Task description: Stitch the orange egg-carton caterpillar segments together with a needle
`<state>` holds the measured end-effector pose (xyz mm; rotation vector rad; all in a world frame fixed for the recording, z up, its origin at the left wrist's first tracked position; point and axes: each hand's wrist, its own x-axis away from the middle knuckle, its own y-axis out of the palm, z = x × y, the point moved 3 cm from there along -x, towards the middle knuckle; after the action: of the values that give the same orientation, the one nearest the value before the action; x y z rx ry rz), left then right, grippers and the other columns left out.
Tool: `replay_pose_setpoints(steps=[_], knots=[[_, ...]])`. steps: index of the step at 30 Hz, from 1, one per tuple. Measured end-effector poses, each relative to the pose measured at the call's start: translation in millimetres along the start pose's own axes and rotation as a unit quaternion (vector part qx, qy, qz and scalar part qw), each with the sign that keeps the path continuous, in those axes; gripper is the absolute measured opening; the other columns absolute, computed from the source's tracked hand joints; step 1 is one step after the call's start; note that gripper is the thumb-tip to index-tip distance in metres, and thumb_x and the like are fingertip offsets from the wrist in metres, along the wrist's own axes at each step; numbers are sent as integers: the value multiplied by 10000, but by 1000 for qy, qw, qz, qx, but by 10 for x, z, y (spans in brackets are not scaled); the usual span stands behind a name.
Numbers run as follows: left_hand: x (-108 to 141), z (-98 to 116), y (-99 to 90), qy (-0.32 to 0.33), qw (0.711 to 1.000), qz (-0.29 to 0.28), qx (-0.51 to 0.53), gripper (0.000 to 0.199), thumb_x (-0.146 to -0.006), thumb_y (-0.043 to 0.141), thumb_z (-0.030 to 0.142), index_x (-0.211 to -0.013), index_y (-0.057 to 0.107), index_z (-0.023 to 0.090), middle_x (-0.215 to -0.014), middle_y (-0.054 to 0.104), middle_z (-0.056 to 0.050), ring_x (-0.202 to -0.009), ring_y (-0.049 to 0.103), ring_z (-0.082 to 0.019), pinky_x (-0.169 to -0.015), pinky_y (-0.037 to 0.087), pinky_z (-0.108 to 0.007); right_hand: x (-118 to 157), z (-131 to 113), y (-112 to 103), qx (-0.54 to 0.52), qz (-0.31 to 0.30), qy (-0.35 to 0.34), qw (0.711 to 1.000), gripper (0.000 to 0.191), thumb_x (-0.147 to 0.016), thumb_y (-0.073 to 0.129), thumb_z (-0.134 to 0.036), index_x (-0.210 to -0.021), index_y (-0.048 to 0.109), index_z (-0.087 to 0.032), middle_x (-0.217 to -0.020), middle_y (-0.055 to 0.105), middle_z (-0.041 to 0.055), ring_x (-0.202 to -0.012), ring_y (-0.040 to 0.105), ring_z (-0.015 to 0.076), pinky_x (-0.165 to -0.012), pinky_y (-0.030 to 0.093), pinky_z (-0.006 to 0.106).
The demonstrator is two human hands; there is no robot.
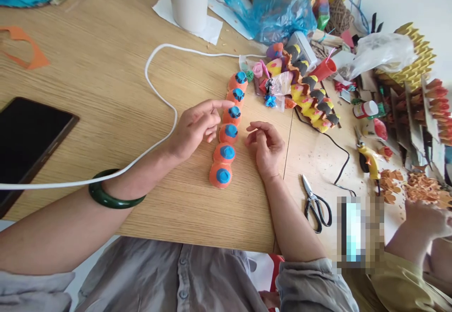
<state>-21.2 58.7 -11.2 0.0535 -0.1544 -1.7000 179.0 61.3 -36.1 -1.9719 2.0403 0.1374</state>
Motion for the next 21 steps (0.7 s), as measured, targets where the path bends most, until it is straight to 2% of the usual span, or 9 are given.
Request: replay_pose_setpoints(steps=[3, 6, 8, 10, 12, 15, 18, 21], knots=[[14, 42, 37, -70, 987, -6, 144, 372, -915, 586, 334, -1238, 714, 201, -689, 405, 27, -552, 369, -115, -489, 387, -235, 7, -58, -19, 8, 22, -9, 1000, 182, -1015, 589, -380, -996, 701, -237, -878, 711, -6, -572, 604, 77, -549, 507, 243], [45, 105, 106, -115, 953, -19, 280, 415, -979, 605, 509, -1174, 728, 163, -689, 485, 16, -554, 474, -108, -484, 443, -218, 53, -252, 19, 36, 7, -51, 998, 172, -1040, 563, -337, -1045, 711, -250, -909, 719, 0, -654, 649, 93, -609, 562, 253], [71, 132, 150, -148, 923, -23, 353, 499, -1007, 566, 590, -1140, 730, 138, -735, 592, -15, -627, 599, -126, -561, 540, -228, 105, -409, 74, 81, -1, -107, 991, 160, -1043, 561, -274, -1053, 720, -258, -948, 726, 13, -783, 690, 123, -655, 581, 270], [96, 143, 184, -171, 900, -19, 400, 535, -1045, 496, 601, -1147, 727, 129, -859, 702, -58, -784, 710, -159, -719, 625, -261, 170, -532, 137, 137, 2, -182, 974, 150, -1031, 581, -218, -1070, 719, -261, -979, 734, 22, -862, 690, 147, -695, 585, 301], [118, 147, 213, -174, 890, -23, 421, 565, -1063, 450, 609, -1175, 726, 129, -1026, 762, -95, -992, 754, -198, -892, 644, -309, 238, -589, 182, 191, 29, -247, 950, 155, -1025, 592, -195, -1104, 705, -266, -966, 732, 19, -840, 672, 156, -719, 572, 334], [153, 150, 253, -159, 894, -55, 415, 607, -1031, 481, 661, -1221, 729, 140, -1248, 755, -126, -1272, 691, -250, -1063, 596, -356, 327, -594, 210, 272, 78, -302, 910, 155, -1022, 609, -215, -1146, 680, -275, -930, 720, 14, -843, 683, 178, -750, 553, 373], [202, 157, 289, -147, 908, -99, 380, 636, -975, 520, 732, -1259, 731, 203, -1374, 716, -111, -1411, 600, -299, -1111, 570, -425, 392, -610, 239, 337, 82, -348, 871, 167, -993, 674, -272, -1160, 673, -279, -962, 733, 26, -868, 692, 199, -789, 534, 396], [251, 181, 323, -134, 923, -149, 329, 653, -912, 534, 810, -1268, 733, 300, -1393, 708, -70, -1439, 572, -341, -1083, 579, -497, 415, -644, 283, 359, 64, -361, 859, 218, -942, 761, -305, -1141, 676, -281, -986, 759, 28, -888, 692, 213, -814, 522, 404]])
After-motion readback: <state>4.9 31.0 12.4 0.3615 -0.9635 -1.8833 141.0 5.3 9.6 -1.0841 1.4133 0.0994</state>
